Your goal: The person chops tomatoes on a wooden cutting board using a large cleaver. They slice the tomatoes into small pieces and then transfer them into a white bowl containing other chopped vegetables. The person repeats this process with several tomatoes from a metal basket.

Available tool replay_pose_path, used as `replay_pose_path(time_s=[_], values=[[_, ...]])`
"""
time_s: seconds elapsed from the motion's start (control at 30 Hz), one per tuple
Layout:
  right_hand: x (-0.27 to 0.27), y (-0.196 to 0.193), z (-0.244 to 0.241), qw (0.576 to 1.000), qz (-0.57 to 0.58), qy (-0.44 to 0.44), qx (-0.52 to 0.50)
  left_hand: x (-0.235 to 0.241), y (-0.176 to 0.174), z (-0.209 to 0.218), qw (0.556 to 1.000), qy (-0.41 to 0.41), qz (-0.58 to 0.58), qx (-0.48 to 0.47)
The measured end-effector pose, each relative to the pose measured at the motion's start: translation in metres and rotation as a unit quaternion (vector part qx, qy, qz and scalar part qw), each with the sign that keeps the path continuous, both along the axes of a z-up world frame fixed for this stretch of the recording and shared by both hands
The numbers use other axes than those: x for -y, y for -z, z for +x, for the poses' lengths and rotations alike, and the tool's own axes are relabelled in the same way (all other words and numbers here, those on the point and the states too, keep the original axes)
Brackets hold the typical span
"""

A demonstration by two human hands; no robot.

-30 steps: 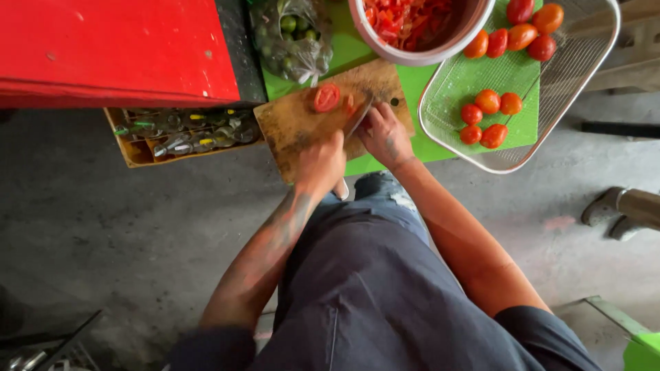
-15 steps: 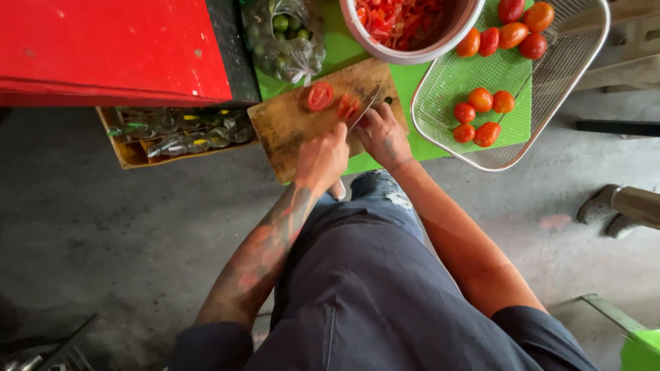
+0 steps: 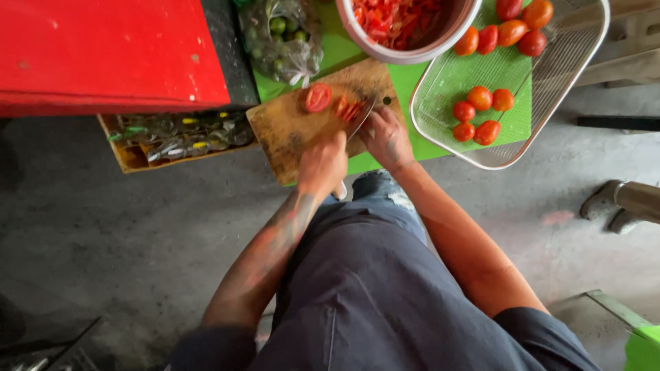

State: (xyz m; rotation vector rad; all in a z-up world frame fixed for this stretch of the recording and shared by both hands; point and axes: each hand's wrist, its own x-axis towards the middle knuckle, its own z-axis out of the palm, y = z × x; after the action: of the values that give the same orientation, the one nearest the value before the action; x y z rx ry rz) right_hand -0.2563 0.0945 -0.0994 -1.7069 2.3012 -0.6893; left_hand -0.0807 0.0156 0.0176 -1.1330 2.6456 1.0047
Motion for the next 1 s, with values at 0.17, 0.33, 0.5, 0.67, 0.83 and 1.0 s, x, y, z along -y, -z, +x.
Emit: replay_pose_path(time_s=[0.17, 0.33, 0.5, 0.67, 0.83, 1.0], values=[[-0.005, -0.039, 0.002, 0.999, 0.003, -0.009, 0.043, -0.002, -0.002, 0.0, 0.998, 0.016, -0.043, 0.036], [-0.013, -0.003, 0.002, 1.0, -0.009, 0.008, 0.009, -0.002, -0.004, -0.01, 1.0, 0.007, 0.023, 0.016], [-0.006, -0.031, 0.002, 1.0, -0.02, 0.007, 0.005, -0.006, -0.017, 0.001, 1.0, 0.007, -0.024, 0.016], [-0.017, -0.004, -0.001, 0.999, -0.028, 0.01, 0.025, -0.006, 0.02, -0.004, 1.0, -0.002, -0.021, -0.007], [0.004, -0.016, -0.005, 0.999, -0.042, 0.02, -0.016, 0.019, -0.011, 0.018, 0.998, -0.005, -0.068, -0.014], [0.014, -0.003, -0.009, 0.996, -0.084, -0.002, -0.025, 0.022, -0.007, 0.049, 0.993, 0.02, -0.117, -0.011]])
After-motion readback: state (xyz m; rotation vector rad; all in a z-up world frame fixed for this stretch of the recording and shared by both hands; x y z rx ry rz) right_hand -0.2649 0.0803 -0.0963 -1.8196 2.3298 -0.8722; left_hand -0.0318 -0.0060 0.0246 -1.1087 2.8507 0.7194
